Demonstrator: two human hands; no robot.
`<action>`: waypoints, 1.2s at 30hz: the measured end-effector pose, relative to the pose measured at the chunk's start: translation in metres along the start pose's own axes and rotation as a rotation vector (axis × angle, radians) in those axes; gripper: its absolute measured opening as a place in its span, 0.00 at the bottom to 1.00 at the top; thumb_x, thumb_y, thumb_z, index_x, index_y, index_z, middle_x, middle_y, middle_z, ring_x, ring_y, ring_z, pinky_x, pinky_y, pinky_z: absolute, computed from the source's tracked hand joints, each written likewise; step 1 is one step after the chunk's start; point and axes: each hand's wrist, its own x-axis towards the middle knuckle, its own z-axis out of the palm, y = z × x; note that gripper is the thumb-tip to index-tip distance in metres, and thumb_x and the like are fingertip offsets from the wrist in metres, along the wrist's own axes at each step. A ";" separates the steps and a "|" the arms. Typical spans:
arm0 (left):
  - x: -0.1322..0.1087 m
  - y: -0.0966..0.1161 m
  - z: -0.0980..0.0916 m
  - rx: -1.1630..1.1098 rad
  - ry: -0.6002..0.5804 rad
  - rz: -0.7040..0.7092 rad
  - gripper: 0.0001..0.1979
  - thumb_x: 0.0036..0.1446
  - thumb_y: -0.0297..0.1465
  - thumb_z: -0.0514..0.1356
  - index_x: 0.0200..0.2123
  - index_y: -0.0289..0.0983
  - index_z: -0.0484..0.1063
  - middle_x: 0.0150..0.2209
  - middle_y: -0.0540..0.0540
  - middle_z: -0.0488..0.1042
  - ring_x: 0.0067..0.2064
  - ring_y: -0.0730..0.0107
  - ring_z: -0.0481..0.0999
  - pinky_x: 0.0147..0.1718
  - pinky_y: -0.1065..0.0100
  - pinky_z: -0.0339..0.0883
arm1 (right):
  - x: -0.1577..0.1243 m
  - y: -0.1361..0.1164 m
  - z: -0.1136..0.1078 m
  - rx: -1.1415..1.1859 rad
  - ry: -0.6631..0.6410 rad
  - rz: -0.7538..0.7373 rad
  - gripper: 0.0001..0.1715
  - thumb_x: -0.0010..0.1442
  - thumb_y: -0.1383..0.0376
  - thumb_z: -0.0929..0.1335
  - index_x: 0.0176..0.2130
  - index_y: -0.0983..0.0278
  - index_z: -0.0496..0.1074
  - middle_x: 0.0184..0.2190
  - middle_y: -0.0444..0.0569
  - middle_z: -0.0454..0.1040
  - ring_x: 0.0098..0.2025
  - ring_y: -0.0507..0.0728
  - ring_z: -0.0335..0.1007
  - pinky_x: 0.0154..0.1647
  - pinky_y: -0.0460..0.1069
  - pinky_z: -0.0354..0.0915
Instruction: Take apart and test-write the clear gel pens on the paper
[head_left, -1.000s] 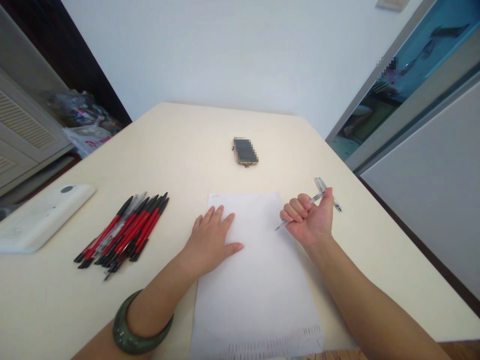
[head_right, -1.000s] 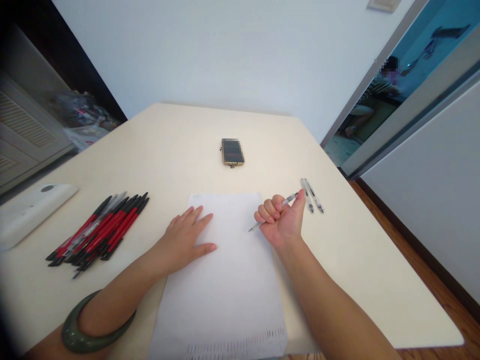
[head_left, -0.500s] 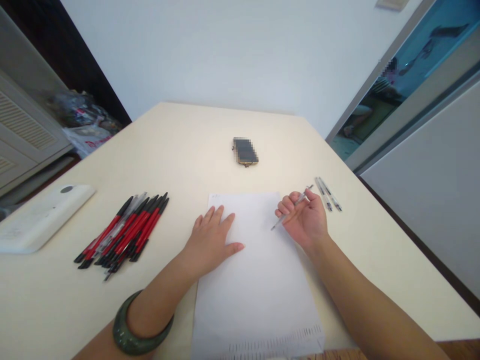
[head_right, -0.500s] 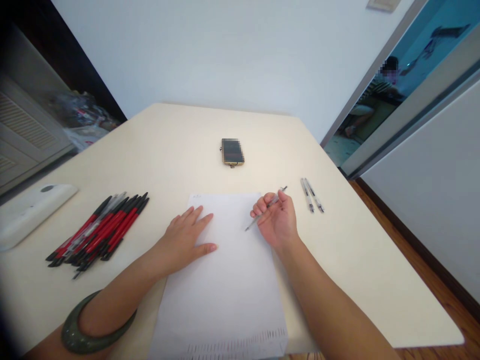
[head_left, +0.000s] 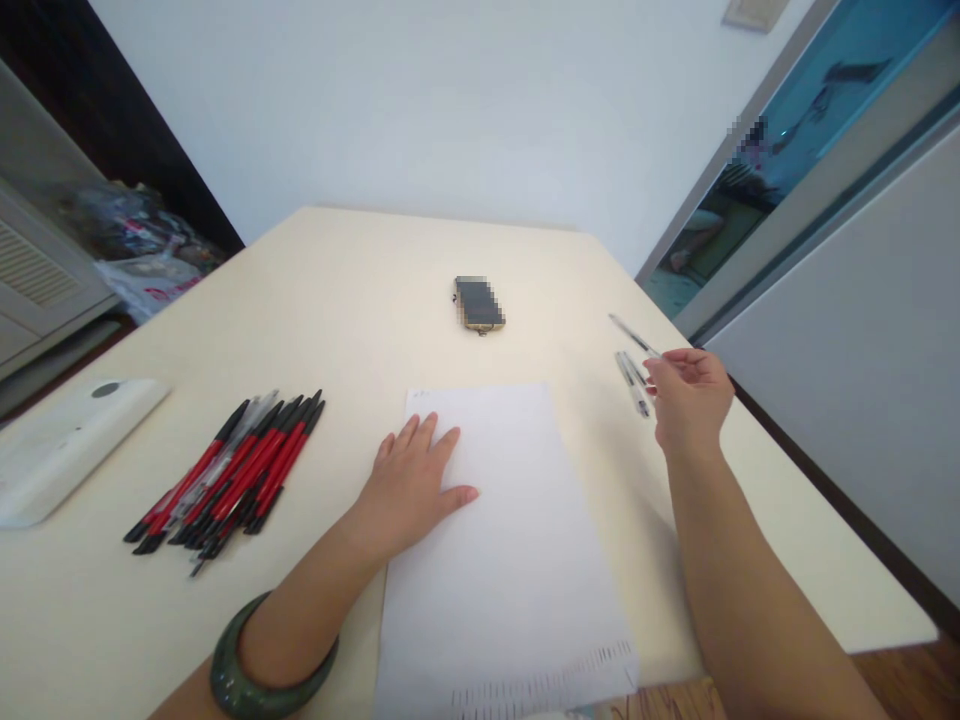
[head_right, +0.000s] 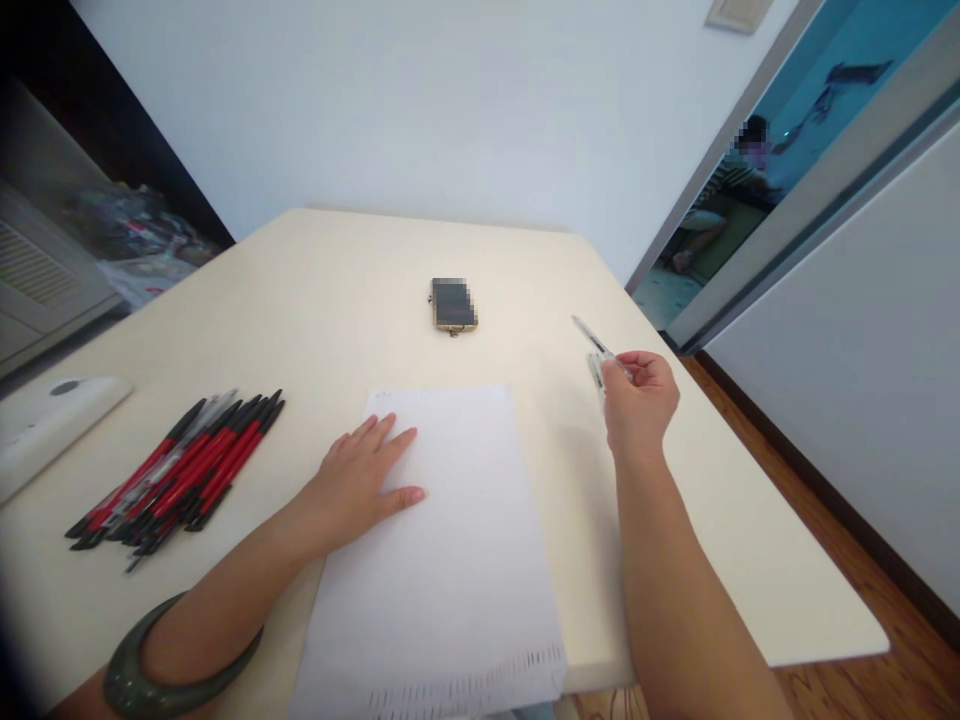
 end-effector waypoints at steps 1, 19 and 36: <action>0.001 0.000 0.000 0.002 0.002 -0.001 0.35 0.47 0.51 0.48 0.56 0.41 0.50 0.60 0.39 0.44 0.60 0.51 0.40 0.52 0.51 0.39 | 0.004 0.006 -0.003 -0.057 0.030 -0.009 0.13 0.47 0.60 0.64 0.34 0.64 0.64 0.24 0.42 0.65 0.22 0.49 0.59 0.23 0.46 0.59; 0.009 -0.009 0.012 0.078 0.006 0.002 0.36 0.47 0.52 0.45 0.57 0.40 0.49 0.60 0.39 0.44 0.59 0.51 0.41 0.51 0.52 0.41 | 0.007 0.030 0.000 -0.875 -0.204 0.114 0.13 0.47 0.57 0.62 0.32 0.61 0.67 0.30 0.50 0.71 0.34 0.60 0.66 0.29 0.50 0.57; 0.007 -0.006 0.007 0.059 -0.013 -0.005 0.36 0.47 0.51 0.46 0.57 0.40 0.50 0.60 0.39 0.44 0.59 0.51 0.40 0.51 0.53 0.41 | 0.007 0.036 0.000 -0.900 -0.229 0.096 0.18 0.46 0.55 0.63 0.34 0.65 0.69 0.35 0.55 0.68 0.35 0.59 0.65 0.31 0.51 0.58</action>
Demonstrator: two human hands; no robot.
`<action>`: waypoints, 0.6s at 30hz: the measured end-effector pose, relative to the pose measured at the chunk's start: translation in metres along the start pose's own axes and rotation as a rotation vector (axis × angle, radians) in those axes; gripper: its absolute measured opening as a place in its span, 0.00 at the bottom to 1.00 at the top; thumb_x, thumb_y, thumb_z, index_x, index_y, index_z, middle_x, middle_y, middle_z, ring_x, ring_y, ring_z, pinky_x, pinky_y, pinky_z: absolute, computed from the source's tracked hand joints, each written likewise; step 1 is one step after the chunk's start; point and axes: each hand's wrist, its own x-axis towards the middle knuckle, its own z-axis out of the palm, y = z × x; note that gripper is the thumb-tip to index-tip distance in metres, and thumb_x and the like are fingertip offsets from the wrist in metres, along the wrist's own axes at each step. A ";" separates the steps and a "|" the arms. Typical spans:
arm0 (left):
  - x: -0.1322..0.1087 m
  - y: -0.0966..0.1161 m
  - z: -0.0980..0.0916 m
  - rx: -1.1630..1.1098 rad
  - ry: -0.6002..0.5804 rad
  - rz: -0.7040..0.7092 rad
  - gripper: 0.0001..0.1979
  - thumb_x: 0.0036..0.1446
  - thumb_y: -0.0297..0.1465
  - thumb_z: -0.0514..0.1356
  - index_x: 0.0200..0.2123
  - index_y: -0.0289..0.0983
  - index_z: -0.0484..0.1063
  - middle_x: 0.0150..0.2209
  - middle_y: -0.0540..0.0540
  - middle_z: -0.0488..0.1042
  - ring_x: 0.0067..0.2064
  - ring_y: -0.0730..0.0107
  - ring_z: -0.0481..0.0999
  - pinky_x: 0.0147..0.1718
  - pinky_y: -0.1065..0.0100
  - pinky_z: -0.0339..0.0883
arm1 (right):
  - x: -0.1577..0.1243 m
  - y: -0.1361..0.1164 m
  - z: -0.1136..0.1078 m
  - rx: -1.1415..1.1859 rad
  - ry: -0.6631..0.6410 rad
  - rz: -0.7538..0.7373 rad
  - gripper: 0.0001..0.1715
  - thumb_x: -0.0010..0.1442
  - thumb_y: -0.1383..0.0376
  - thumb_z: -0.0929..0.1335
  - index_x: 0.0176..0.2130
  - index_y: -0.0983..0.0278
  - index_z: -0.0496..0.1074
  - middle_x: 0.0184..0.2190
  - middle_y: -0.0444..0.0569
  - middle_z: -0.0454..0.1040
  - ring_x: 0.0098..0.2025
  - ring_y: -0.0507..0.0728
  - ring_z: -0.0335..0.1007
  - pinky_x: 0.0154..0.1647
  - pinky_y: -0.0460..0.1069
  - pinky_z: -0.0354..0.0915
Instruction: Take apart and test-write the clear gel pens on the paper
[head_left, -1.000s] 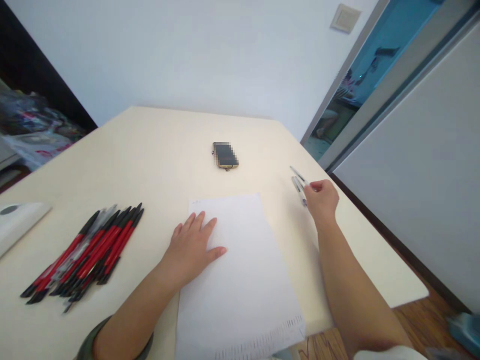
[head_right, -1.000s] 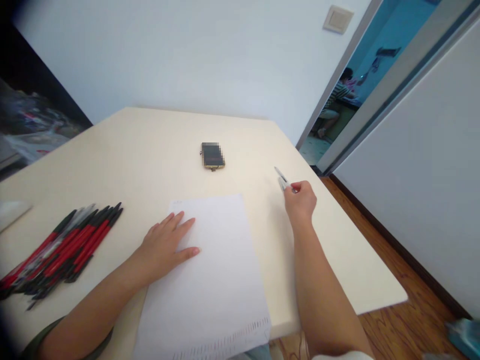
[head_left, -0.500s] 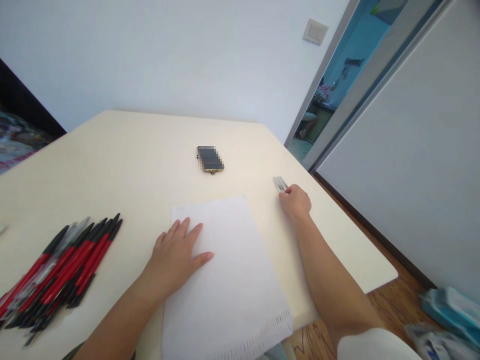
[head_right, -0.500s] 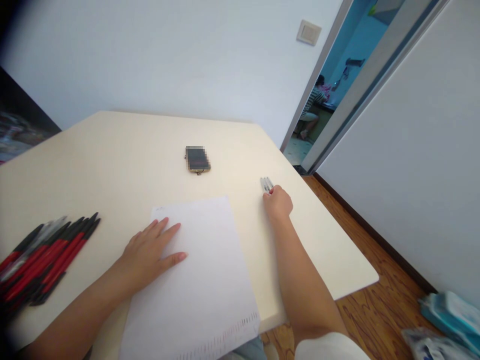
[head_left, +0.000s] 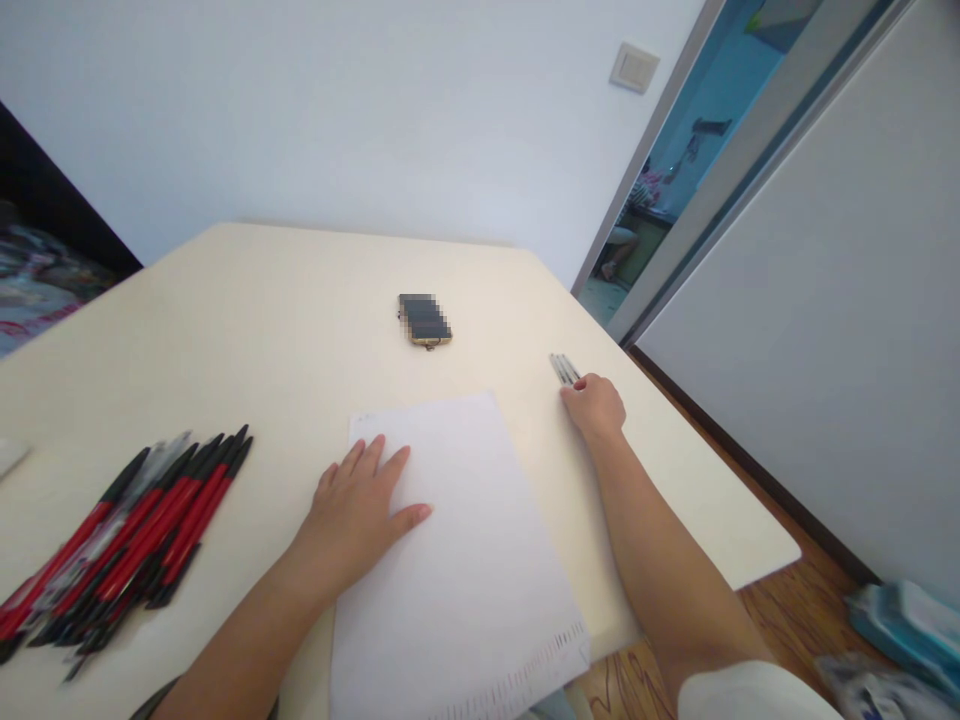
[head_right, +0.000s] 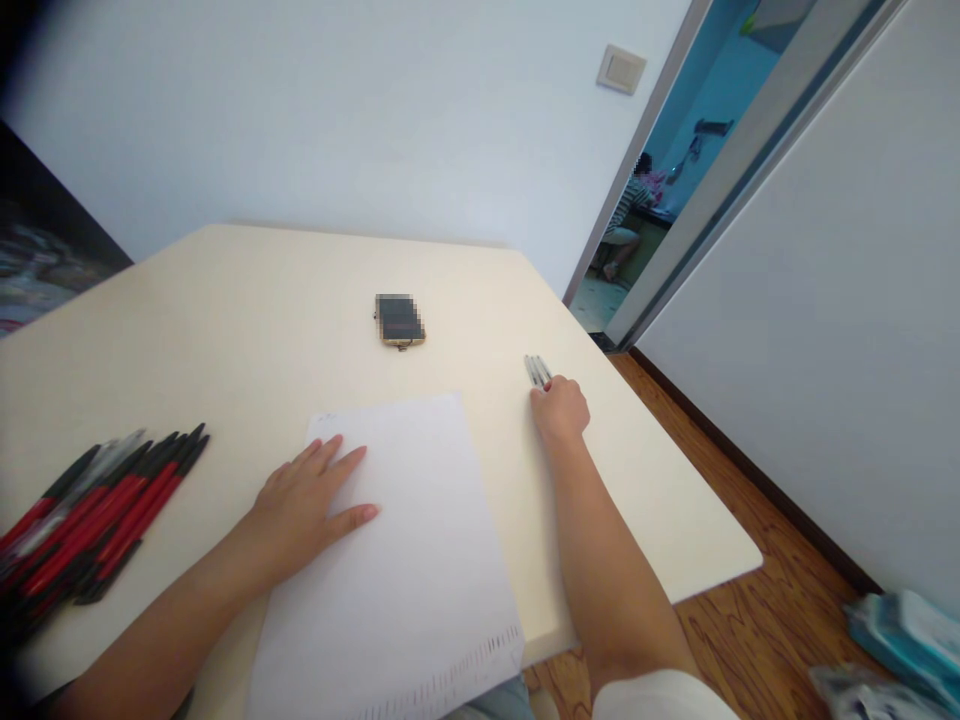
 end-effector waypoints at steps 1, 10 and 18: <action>0.000 0.000 -0.001 -0.001 -0.002 0.000 0.35 0.47 0.51 0.46 0.56 0.40 0.50 0.60 0.39 0.44 0.59 0.51 0.40 0.51 0.53 0.41 | 0.000 -0.001 -0.001 0.002 0.003 -0.003 0.18 0.46 0.55 0.63 0.34 0.65 0.69 0.34 0.55 0.68 0.35 0.59 0.65 0.31 0.51 0.58; -0.003 0.003 -0.003 -0.060 0.004 -0.015 0.35 0.47 0.50 0.48 0.56 0.41 0.50 0.60 0.39 0.43 0.60 0.52 0.39 0.52 0.51 0.40 | -0.043 -0.042 -0.032 0.242 -0.001 -0.391 0.17 0.54 0.55 0.58 0.31 0.63 0.67 0.26 0.47 0.67 0.28 0.52 0.61 0.29 0.47 0.55; -0.011 0.006 -0.009 -0.132 0.034 0.009 0.36 0.46 0.52 0.48 0.56 0.41 0.49 0.60 0.39 0.44 0.60 0.51 0.39 0.52 0.50 0.39 | -0.112 -0.083 -0.033 0.255 -0.642 -0.970 0.12 0.53 0.57 0.61 0.27 0.62 0.67 0.21 0.43 0.67 0.23 0.50 0.58 0.24 0.45 0.50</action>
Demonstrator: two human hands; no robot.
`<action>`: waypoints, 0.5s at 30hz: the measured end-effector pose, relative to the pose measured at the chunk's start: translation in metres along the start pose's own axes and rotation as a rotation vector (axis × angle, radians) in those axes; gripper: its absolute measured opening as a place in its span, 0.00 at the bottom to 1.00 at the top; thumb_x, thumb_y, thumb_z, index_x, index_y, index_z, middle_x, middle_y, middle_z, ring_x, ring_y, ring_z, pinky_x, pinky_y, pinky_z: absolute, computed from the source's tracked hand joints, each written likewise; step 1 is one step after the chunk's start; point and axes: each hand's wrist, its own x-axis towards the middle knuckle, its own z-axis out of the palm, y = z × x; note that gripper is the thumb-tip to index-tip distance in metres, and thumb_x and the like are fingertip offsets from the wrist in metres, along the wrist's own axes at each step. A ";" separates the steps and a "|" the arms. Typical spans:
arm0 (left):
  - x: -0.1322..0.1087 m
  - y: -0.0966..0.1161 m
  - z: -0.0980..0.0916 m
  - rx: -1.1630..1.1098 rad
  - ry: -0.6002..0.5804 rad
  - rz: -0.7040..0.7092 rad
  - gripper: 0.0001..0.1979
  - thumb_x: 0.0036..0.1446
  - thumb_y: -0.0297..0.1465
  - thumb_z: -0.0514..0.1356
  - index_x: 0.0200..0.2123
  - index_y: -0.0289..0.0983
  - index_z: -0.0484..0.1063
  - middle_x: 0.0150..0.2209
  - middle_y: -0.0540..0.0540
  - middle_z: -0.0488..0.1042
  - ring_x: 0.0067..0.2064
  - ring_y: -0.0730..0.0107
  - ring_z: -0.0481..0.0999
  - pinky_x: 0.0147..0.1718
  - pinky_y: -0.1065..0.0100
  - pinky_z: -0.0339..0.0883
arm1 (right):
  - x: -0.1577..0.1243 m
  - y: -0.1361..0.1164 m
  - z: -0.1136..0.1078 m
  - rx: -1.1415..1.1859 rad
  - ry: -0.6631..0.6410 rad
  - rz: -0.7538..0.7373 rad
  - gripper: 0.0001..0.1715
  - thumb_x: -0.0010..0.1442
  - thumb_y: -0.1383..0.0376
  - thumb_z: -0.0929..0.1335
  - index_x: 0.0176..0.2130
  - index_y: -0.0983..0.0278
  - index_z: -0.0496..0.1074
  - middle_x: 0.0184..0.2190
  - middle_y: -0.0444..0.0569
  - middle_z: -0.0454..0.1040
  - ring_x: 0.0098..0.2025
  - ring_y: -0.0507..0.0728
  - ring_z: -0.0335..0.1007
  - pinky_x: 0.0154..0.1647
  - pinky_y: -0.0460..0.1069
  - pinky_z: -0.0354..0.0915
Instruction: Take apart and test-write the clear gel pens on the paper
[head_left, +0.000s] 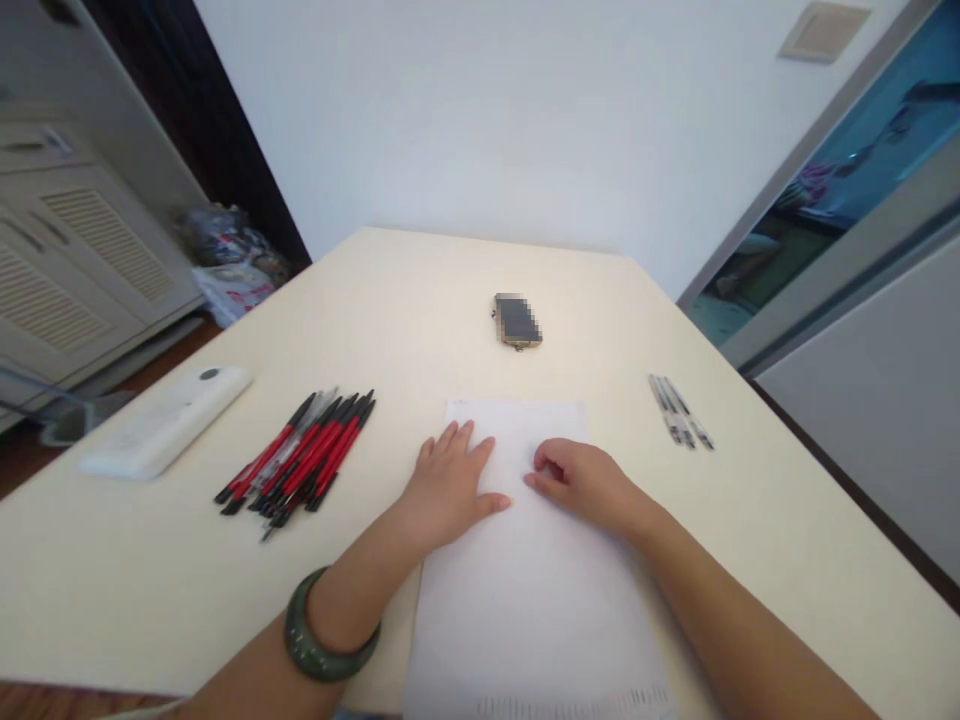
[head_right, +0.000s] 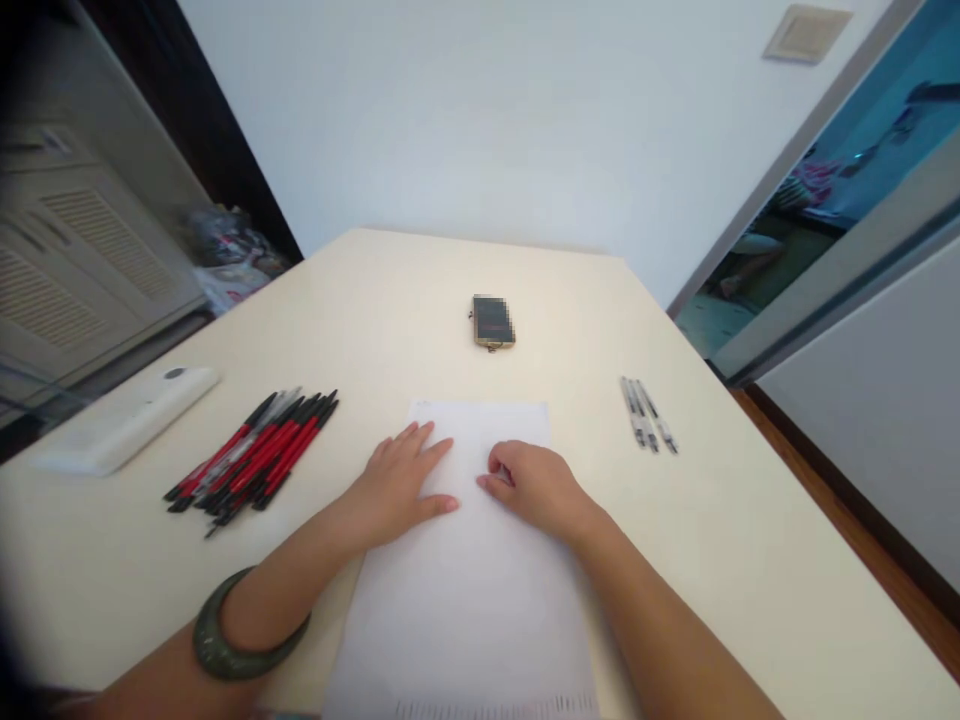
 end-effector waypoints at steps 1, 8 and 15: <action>-0.001 0.000 0.001 -0.006 -0.001 -0.003 0.36 0.46 0.52 0.48 0.56 0.41 0.49 0.60 0.39 0.44 0.60 0.51 0.38 0.52 0.50 0.38 | 0.001 -0.001 0.003 -0.020 -0.014 0.006 0.12 0.52 0.58 0.62 0.27 0.62 0.66 0.21 0.43 0.67 0.22 0.50 0.57 0.23 0.45 0.49; 0.000 -0.004 -0.009 -0.024 0.116 -0.001 0.34 0.47 0.52 0.48 0.55 0.42 0.52 0.58 0.40 0.49 0.58 0.52 0.45 0.52 0.54 0.42 | 0.005 0.007 0.005 -0.021 -0.055 0.015 0.13 0.54 0.57 0.59 0.26 0.62 0.65 0.21 0.44 0.66 0.22 0.50 0.57 0.22 0.45 0.48; -0.005 -0.087 -0.060 0.092 0.396 -0.465 0.16 0.54 0.39 0.46 0.37 0.40 0.70 0.39 0.43 0.70 0.43 0.59 0.67 0.43 0.60 0.57 | 0.006 0.008 0.004 -0.005 -0.066 0.004 0.13 0.53 0.57 0.60 0.26 0.62 0.65 0.21 0.44 0.67 0.22 0.50 0.58 0.22 0.45 0.48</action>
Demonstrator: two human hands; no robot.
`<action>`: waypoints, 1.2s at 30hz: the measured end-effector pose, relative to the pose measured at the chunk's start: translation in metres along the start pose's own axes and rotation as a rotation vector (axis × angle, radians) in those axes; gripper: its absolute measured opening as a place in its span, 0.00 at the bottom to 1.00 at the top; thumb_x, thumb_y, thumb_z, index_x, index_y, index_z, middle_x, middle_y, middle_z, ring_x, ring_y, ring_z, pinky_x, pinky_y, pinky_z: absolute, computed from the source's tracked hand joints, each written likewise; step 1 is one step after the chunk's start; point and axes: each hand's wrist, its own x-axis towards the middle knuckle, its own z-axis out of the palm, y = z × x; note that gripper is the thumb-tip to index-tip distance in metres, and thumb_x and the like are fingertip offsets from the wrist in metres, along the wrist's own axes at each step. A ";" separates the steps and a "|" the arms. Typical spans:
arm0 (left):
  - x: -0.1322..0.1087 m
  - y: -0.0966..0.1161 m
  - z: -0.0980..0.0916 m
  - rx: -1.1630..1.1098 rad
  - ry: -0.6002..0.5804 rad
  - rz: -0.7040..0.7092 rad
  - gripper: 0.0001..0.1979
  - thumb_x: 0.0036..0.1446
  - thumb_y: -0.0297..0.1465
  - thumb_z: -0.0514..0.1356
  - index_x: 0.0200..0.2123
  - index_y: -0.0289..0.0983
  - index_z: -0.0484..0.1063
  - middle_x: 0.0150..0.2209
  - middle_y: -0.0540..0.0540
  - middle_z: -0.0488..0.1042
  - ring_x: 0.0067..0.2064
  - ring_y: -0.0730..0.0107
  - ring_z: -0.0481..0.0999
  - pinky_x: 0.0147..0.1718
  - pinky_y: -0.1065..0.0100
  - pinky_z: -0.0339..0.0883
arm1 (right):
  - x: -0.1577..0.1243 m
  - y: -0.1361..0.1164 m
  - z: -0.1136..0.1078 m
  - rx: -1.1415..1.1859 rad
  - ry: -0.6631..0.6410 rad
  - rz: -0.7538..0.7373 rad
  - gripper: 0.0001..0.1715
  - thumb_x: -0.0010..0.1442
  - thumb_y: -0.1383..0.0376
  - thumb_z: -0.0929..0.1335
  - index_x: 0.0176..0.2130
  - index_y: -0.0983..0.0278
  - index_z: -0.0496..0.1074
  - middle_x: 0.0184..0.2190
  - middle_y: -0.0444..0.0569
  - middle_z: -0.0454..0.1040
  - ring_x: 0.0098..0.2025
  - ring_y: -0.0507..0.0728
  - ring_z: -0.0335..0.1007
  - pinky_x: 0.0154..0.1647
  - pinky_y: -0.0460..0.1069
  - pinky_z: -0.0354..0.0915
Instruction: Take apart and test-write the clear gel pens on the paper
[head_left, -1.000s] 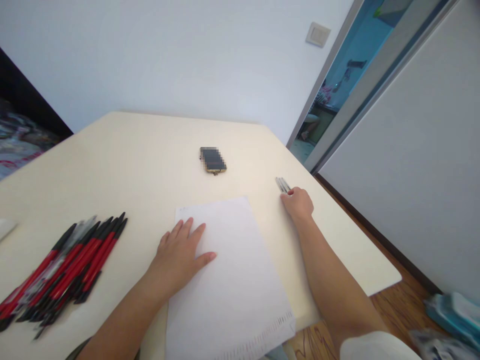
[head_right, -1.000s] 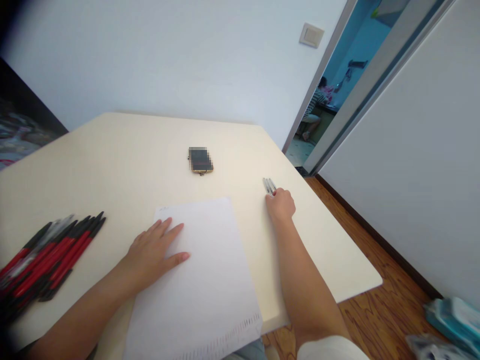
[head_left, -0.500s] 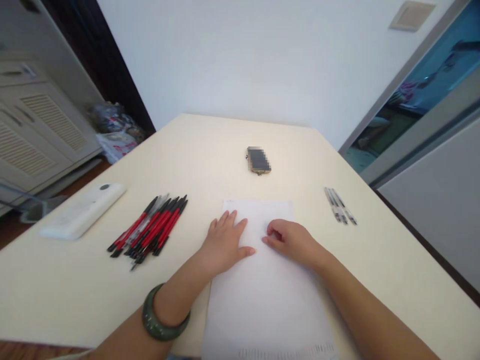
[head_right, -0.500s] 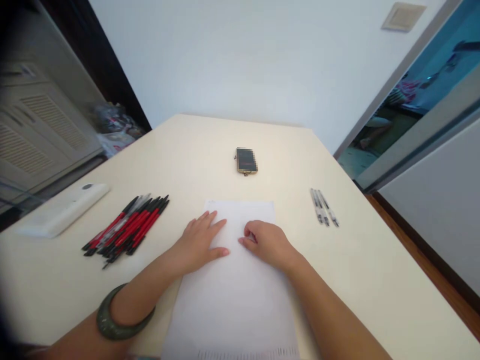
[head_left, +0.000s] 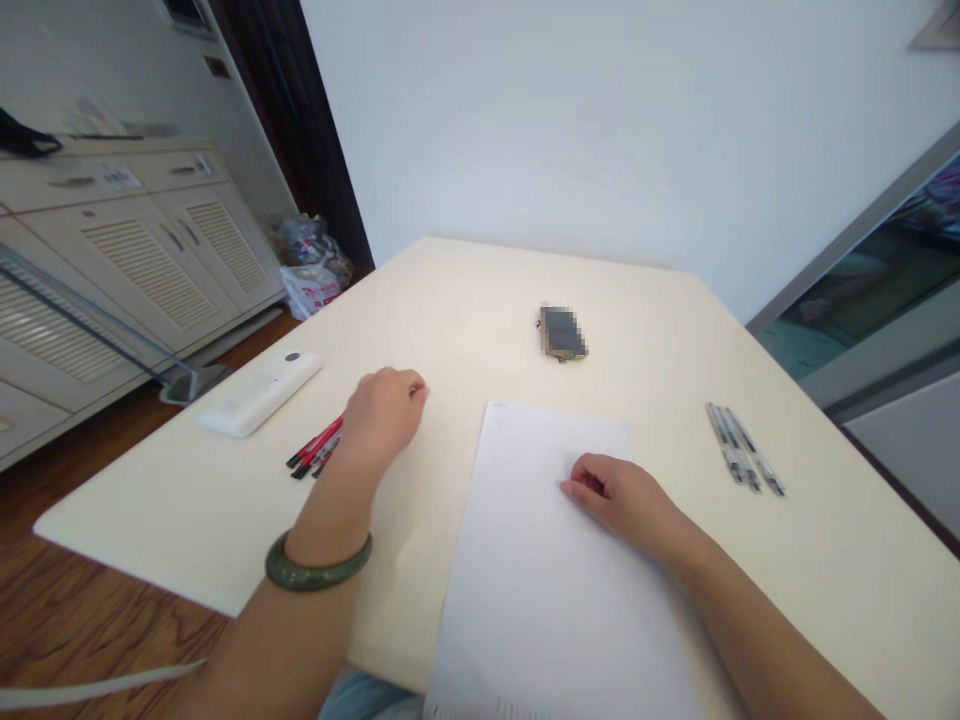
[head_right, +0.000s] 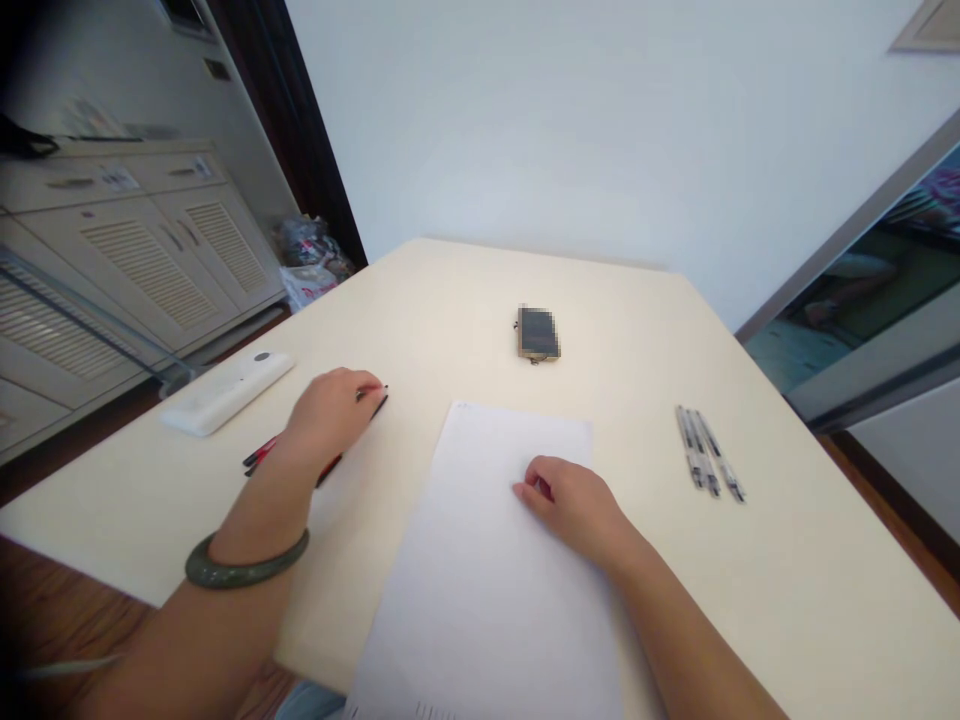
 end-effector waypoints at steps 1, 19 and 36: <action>0.005 -0.014 -0.002 0.031 0.023 -0.088 0.16 0.54 0.39 0.46 0.36 0.40 0.70 0.39 0.42 0.69 0.42 0.58 0.67 0.41 0.60 0.59 | 0.000 0.000 0.000 0.002 0.000 0.000 0.13 0.53 0.57 0.60 0.26 0.62 0.65 0.21 0.44 0.67 0.22 0.50 0.58 0.22 0.45 0.48; 0.017 -0.059 0.016 0.074 -0.167 -0.383 0.21 0.47 0.46 0.49 0.33 0.35 0.69 0.37 0.37 0.71 0.37 0.54 0.70 0.33 0.60 0.62 | -0.001 0.001 -0.001 0.052 0.003 0.011 0.14 0.54 0.57 0.58 0.27 0.61 0.66 0.23 0.44 0.67 0.23 0.50 0.59 0.22 0.45 0.48; -0.039 0.109 0.021 -1.230 -0.530 0.019 0.12 0.49 0.37 0.53 0.21 0.35 0.62 0.19 0.53 0.62 0.20 0.78 0.59 0.22 0.73 0.54 | -0.004 -0.007 -0.006 0.354 0.075 -0.017 0.18 0.56 0.57 0.57 0.26 0.66 0.65 0.20 0.43 0.62 0.23 0.48 0.55 0.24 0.44 0.51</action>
